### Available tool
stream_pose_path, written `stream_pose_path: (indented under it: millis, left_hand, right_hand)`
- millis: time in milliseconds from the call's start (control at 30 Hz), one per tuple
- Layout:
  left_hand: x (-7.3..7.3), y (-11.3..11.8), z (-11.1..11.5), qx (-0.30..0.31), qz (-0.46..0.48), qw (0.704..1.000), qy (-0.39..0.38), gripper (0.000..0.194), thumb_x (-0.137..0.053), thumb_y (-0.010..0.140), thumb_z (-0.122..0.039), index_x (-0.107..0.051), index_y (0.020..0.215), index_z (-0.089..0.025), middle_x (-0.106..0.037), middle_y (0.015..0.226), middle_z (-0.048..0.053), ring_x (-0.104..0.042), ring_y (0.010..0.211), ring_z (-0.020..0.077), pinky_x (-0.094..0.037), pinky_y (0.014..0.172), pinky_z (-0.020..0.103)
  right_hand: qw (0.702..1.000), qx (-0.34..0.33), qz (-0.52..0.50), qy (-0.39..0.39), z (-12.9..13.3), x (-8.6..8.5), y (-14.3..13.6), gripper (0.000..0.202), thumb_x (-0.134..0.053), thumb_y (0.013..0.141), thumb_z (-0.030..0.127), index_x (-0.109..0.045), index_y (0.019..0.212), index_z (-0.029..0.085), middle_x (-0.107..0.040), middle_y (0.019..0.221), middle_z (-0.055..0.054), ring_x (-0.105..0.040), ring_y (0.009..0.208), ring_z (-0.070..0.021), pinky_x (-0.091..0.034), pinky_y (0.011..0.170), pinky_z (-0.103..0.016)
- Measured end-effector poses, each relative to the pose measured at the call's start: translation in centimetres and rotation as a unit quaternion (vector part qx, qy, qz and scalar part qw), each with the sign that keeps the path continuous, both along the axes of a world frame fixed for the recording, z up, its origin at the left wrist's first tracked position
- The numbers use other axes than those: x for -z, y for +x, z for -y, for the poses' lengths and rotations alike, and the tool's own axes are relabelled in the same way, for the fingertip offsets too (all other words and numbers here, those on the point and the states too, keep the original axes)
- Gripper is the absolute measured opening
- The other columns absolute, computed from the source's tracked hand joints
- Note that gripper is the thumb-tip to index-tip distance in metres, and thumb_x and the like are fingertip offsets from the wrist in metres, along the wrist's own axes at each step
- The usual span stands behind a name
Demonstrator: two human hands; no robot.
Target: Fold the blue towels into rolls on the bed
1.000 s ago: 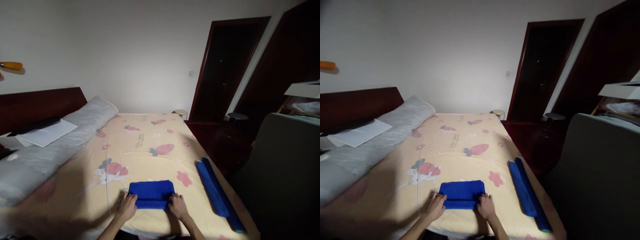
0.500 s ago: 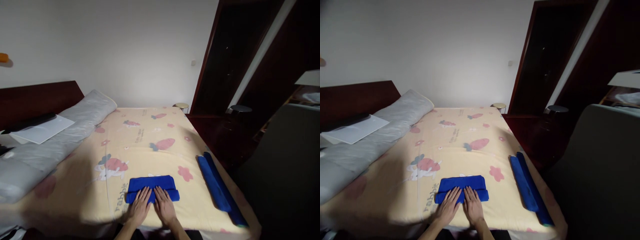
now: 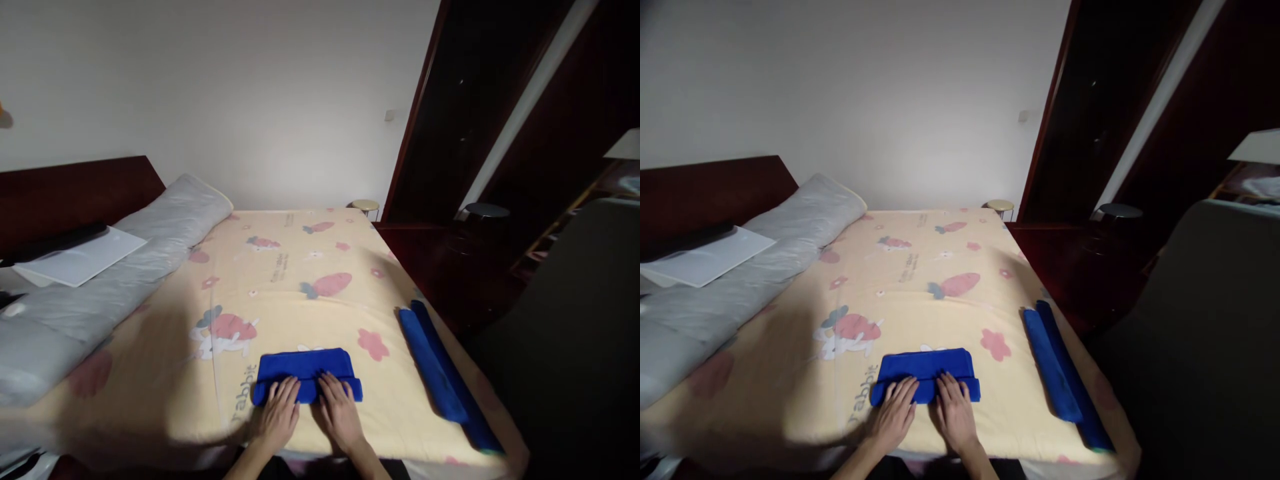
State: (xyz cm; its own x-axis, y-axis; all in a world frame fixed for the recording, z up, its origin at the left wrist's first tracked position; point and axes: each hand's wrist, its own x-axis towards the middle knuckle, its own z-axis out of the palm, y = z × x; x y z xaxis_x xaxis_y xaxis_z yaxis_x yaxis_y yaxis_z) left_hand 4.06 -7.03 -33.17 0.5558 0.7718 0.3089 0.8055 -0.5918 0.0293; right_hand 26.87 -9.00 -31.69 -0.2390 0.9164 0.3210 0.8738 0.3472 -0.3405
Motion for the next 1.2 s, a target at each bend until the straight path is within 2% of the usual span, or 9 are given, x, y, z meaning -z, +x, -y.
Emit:
stream_pose_path:
  millis: [100,167,433,500,667,733,800,1033,1200]
  left_hand:
    - [0.3,1.9,-0.5,-0.013,0.022,0.999,-0.022,0.046,-0.030,0.104,-0.030,-0.052,0.144,-0.023,-0.063,0.138,0.008,-0.057,0.126,0.0229,-0.043,0.109,0.042]
    - [0.0,1.1,-1.1,-0.035,0.023,0.999,-0.031,0.044,-0.031,0.104,-0.034,-0.058,0.138,-0.024,-0.065,0.134,0.006,-0.060,0.122,0.0231,-0.045,0.107,0.042]
    - [0.1,-8.7,-1.6,-0.149,0.026,0.987,0.052,0.040,-0.036,0.103,-0.036,-0.066,0.126,-0.023,-0.067,0.130,0.007,-0.060,0.121,0.0249,-0.044,0.105,0.044]
    - [0.0,-7.9,-1.4,-0.147,0.032,0.987,0.049,0.041,-0.035,0.103,-0.035,-0.065,0.130,-0.023,-0.066,0.133,0.006,-0.059,0.124,0.0257,-0.044,0.106,0.044]
    - [-1.2,-0.3,-1.6,-0.005,0.034,0.999,-0.010,0.046,-0.030,0.104,-0.025,-0.051,0.145,-0.023,-0.060,0.143,0.005,-0.055,0.130,0.0184,-0.044,0.109,0.035]
    - [-1.4,1.5,-1.8,0.019,0.026,0.999,-0.025,0.048,-0.030,0.104,-0.025,-0.045,0.149,-0.022,-0.055,0.147,0.006,-0.053,0.134,0.0176,-0.044,0.109,0.035]
    - [-1.2,1.3,-2.1,-0.002,0.013,1.000,-0.028,0.048,-0.030,0.105,-0.029,-0.043,0.151,-0.022,-0.053,0.150,0.006,-0.051,0.136,0.0186,-0.045,0.108,0.036]
    - [-0.2,-6.3,-2.7,-0.098,-0.003,0.995,0.034,0.046,-0.036,0.104,-0.036,-0.049,0.147,-0.026,-0.053,0.149,0.007,-0.050,0.136,0.0229,-0.040,0.111,0.044]
    - [-0.6,-2.0,-2.4,-0.058,0.013,0.998,0.028,0.050,-0.031,0.104,-0.025,-0.036,0.154,-0.022,-0.047,0.154,0.006,-0.043,0.142,0.0183,-0.038,0.113,0.038]
  right_hand:
    - [0.999,-0.033,-0.016,-0.035,-0.8,-1.1,-1.8,0.041,-0.034,0.102,0.027,-0.063,0.132,0.023,-0.064,0.134,-0.009,-0.057,0.125,-0.0223,-0.038,0.107,-0.042]
    - [0.999,-0.021,-0.013,-0.044,-1.3,-1.3,-1.0,0.042,-0.034,0.104,0.031,-0.063,0.133,0.023,-0.065,0.132,-0.009,-0.057,0.124,-0.0236,-0.037,0.107,-0.044]
    - [0.995,0.093,0.018,0.015,-1.4,2.1,6.6,0.048,-0.033,0.104,0.048,-0.062,0.134,0.025,-0.058,0.142,-0.009,-0.050,0.134,-0.0291,-0.037,0.108,-0.049]
    - [0.996,0.083,0.010,0.020,-1.3,1.7,5.2,0.047,-0.032,0.105,0.046,-0.061,0.136,0.025,-0.055,0.145,-0.008,-0.047,0.136,-0.0283,-0.036,0.110,-0.048]
    - [0.996,-0.057,0.001,-0.069,-2.0,-1.1,-1.9,0.044,-0.032,0.105,0.036,-0.055,0.142,0.027,-0.053,0.147,-0.005,-0.047,0.138,-0.0219,-0.033,0.114,-0.043]
    - [0.993,-0.058,0.007,-0.101,-2.4,-1.7,-3.1,0.045,-0.035,0.104,0.038,-0.054,0.143,0.028,-0.053,0.147,-0.004,-0.046,0.138,-0.0220,-0.032,0.115,-0.043]
    - [0.993,-0.021,0.013,-0.115,-2.8,-1.8,-2.3,0.047,-0.034,0.104,0.040,-0.055,0.143,0.025,-0.052,0.147,-0.005,-0.044,0.140,-0.0244,-0.031,0.116,-0.045]
    - [0.992,0.096,0.035,-0.069,-2.9,1.1,6.7,0.049,-0.030,0.104,0.044,-0.056,0.141,0.026,-0.049,0.150,-0.007,-0.040,0.142,-0.0281,-0.036,0.111,-0.054]
    - [0.998,0.025,0.015,-0.050,-2.9,0.7,2.7,0.048,-0.030,0.105,0.037,-0.051,0.145,0.024,-0.048,0.151,-0.007,-0.039,0.143,-0.0243,-0.034,0.115,-0.048]
